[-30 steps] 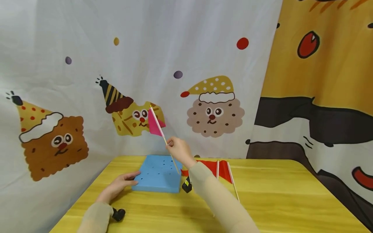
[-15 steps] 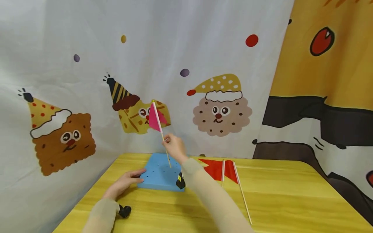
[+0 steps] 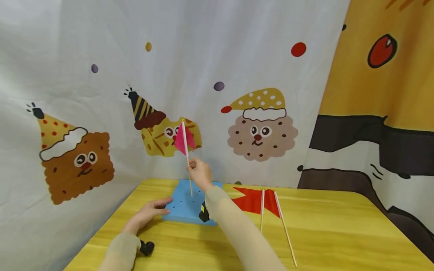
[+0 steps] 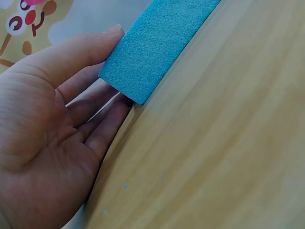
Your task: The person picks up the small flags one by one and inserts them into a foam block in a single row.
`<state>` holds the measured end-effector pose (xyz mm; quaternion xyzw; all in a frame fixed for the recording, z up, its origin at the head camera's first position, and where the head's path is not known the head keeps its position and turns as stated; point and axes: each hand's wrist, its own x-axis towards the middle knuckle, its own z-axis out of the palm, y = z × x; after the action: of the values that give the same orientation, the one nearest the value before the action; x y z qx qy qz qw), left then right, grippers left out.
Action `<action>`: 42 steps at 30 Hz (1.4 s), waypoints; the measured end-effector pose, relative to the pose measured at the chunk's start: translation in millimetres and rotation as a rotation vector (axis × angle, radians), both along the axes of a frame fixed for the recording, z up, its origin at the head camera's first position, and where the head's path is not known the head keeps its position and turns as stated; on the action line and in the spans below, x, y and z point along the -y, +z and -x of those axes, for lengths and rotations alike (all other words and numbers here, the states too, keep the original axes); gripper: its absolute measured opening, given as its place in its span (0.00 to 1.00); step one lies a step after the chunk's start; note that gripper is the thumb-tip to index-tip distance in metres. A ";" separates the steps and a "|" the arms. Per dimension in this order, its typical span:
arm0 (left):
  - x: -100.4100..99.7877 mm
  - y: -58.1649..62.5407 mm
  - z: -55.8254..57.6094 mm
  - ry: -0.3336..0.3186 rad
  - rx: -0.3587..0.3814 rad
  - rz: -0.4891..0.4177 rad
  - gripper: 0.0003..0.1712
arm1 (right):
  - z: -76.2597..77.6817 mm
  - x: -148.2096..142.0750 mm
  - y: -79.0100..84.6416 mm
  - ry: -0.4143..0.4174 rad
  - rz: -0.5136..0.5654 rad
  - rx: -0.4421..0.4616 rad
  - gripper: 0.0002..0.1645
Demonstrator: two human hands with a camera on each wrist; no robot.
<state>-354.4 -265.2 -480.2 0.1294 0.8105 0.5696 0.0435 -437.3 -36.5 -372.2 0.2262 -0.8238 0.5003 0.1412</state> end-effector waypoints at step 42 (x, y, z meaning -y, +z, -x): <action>0.0 -1.7 1.2 0.016 0.015 -0.015 0.32 | 15.1 21.5 -20.5 -0.015 -0.021 -0.003 0.09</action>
<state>-355.5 -265.2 -481.9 0.1189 0.8068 0.5771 0.0440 -452.4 -58.0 -392.7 0.2224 -0.8305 0.4899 0.1439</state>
